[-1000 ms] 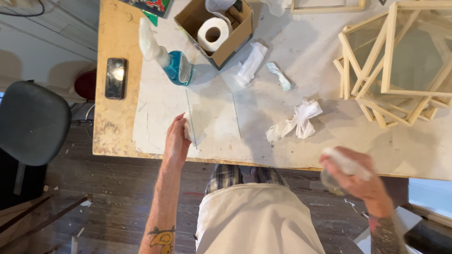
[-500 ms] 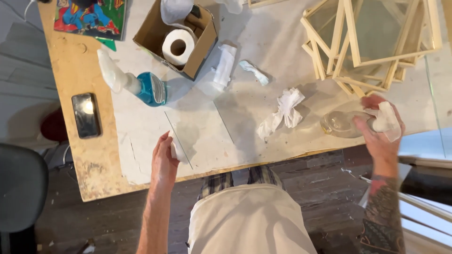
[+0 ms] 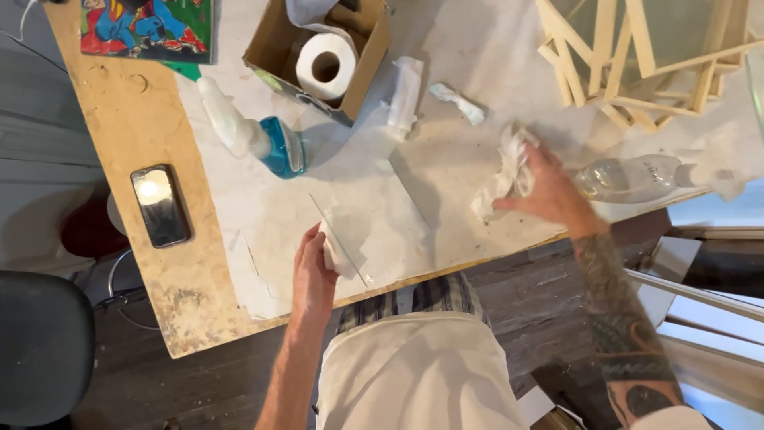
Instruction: Cleaning small rectangular glass panes with spray cleaner and paper towels on a workbench for framing.
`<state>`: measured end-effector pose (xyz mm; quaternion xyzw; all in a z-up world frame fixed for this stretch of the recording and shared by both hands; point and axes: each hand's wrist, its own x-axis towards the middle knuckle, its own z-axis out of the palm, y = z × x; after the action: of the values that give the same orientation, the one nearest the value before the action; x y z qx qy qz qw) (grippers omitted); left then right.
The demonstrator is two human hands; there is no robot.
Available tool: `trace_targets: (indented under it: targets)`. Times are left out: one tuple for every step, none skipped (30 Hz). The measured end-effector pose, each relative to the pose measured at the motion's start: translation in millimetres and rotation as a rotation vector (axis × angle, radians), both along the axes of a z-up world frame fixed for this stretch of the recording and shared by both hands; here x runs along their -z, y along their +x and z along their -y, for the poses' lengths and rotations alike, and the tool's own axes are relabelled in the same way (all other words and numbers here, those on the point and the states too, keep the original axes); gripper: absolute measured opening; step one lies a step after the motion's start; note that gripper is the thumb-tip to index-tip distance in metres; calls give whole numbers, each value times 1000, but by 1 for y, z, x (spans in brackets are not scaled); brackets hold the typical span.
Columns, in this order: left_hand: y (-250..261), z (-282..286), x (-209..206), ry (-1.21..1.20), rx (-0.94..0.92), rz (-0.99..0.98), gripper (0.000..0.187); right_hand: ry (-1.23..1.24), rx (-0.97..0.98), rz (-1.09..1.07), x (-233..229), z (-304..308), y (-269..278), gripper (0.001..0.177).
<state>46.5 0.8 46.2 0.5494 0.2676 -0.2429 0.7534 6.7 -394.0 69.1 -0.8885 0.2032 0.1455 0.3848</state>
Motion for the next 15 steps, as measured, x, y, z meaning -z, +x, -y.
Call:
trace_targets:
  targets:
    - [-1,0,-5,-6,-5,0,40,-130,-65,19,24,-5,-8,119]
    - [-2,0,-10,-13,-10,0,40,-259,-132,41,47,-11,-17,107]
    - [-4,-3,-5,-6,-18,-1,40,-252,-140,41,78,-11,-31,107]
    - [-5,-5,0,-14,-11,-3,40,-295,-103,197,109,-10,-44,76]
    - [-6,-4,5,-26,-5,-3,39,-340,-64,355,139,-6,-57,48]
    - [-5,-5,3,-24,-13,-2,39,-336,-71,358,130,-30,-43,48]
    - [-5,-5,2,-28,-17,0,39,-232,43,467,121,-55,-32,40]
    - [-6,-3,0,-32,-21,2,39,-126,159,574,112,-79,-22,32]
    - [-6,-5,4,-25,-21,7,39,-120,162,578,105,-99,1,32]
    - [-5,-6,8,-34,-27,10,39,-120,113,635,98,-119,23,27]
    - [-10,-6,12,-44,-38,4,39,-121,59,684,91,-137,41,24]
    - [-10,-6,7,-39,-42,0,39,-115,57,679,95,-145,51,24]
    - [-10,-5,2,-16,-41,13,39,-90,72,615,99,-152,61,26]
    - [-9,-5,-3,8,-39,26,39,-66,87,551,102,-159,72,29]
    - [-8,-5,-4,10,-43,27,39,-62,84,551,105,-162,72,29]
